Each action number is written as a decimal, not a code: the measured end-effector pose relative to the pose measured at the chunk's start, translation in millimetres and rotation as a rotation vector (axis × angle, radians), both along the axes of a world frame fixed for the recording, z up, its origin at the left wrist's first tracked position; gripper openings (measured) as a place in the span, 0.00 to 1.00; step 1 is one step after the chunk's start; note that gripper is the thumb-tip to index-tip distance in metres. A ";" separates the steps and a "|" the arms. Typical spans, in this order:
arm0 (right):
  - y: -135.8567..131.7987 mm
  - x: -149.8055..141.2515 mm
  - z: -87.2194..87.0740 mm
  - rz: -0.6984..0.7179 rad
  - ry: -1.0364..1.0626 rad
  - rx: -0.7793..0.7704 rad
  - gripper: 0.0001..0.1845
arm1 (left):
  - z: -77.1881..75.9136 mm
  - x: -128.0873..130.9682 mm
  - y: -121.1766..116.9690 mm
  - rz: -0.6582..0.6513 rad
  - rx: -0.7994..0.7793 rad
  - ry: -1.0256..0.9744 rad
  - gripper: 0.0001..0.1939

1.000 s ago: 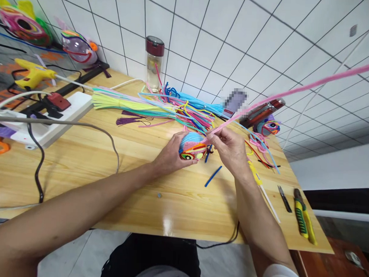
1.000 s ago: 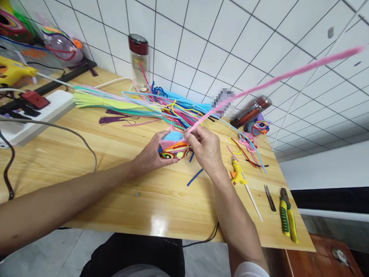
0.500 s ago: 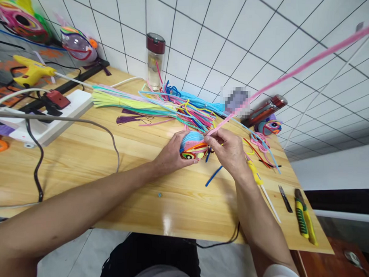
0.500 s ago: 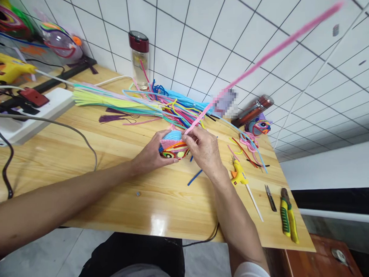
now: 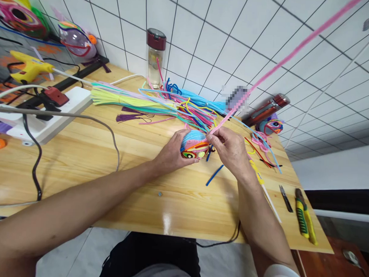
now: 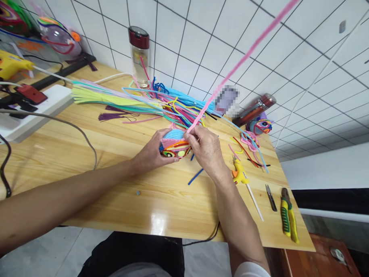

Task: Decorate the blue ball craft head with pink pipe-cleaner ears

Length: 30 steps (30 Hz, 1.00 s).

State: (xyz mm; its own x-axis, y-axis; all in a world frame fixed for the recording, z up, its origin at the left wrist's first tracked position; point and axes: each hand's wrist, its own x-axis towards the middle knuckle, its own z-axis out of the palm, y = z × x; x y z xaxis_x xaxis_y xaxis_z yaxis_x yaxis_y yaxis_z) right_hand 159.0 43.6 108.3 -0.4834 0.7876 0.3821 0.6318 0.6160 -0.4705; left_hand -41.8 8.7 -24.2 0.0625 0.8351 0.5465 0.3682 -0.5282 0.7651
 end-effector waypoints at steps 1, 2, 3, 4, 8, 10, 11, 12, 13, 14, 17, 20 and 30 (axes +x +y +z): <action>-0.2 -0.3 0.0 -0.003 -0.002 0.003 0.12 | 0.1 -0.1 0.0 -0.002 0.001 0.000 0.50; -0.4 -0.6 0.0 -0.005 -0.006 0.003 0.12 | 0.3 -0.1 0.0 -0.003 0.001 0.002 0.50; -0.7 -0.9 0.1 -0.005 -0.011 0.001 0.11 | 0.6 -0.2 0.0 -0.003 0.001 0.005 0.50; -1.0 -1.1 0.2 -0.004 -0.014 0.000 0.11 | 0.8 -0.2 0.0 -0.002 0.002 0.009 0.50; -0.7 -0.5 -0.7 0.010 -0.044 0.005 0.10 | 0.3 0.1 0.6 0.006 0.018 0.022 0.50; 0.4 0.6 -2.4 0.030 -0.063 0.027 0.09 | -0.9 0.3 1.0 0.010 0.032 0.025 0.50; 1.1 1.1 -3.4 0.043 -0.069 0.038 0.08 | -1.5 0.4 1.2 0.013 0.036 0.025 0.50; 1.7 1.6 -4.3 0.054 -0.072 0.047 0.08 | -2.0 0.6 1.4 0.017 0.038 0.026 0.51; 2.2 1.9 -5.2 0.064 -0.072 0.053 0.08 | -2.4 0.7 1.5 0.020 0.036 0.027 0.51; 2.6 2.1 -5.8 0.069 -0.073 0.055 0.08 | -2.7 0.8 1.7 0.022 0.032 0.027 0.51; 3.2 2.1 -6.5 0.069 -0.077 0.059 0.09 | -2.7 0.8 1.9 0.025 0.027 0.029 0.52; 3.4 1.9 -6.0 0.073 -0.086 0.059 0.09 | -2.6 0.6 1.8 0.021 0.043 0.033 0.51; 4.3 2.3 -7.4 0.054 -0.115 0.066 0.12 | -1.6 0.5 0.7 0.003 0.033 0.020 0.50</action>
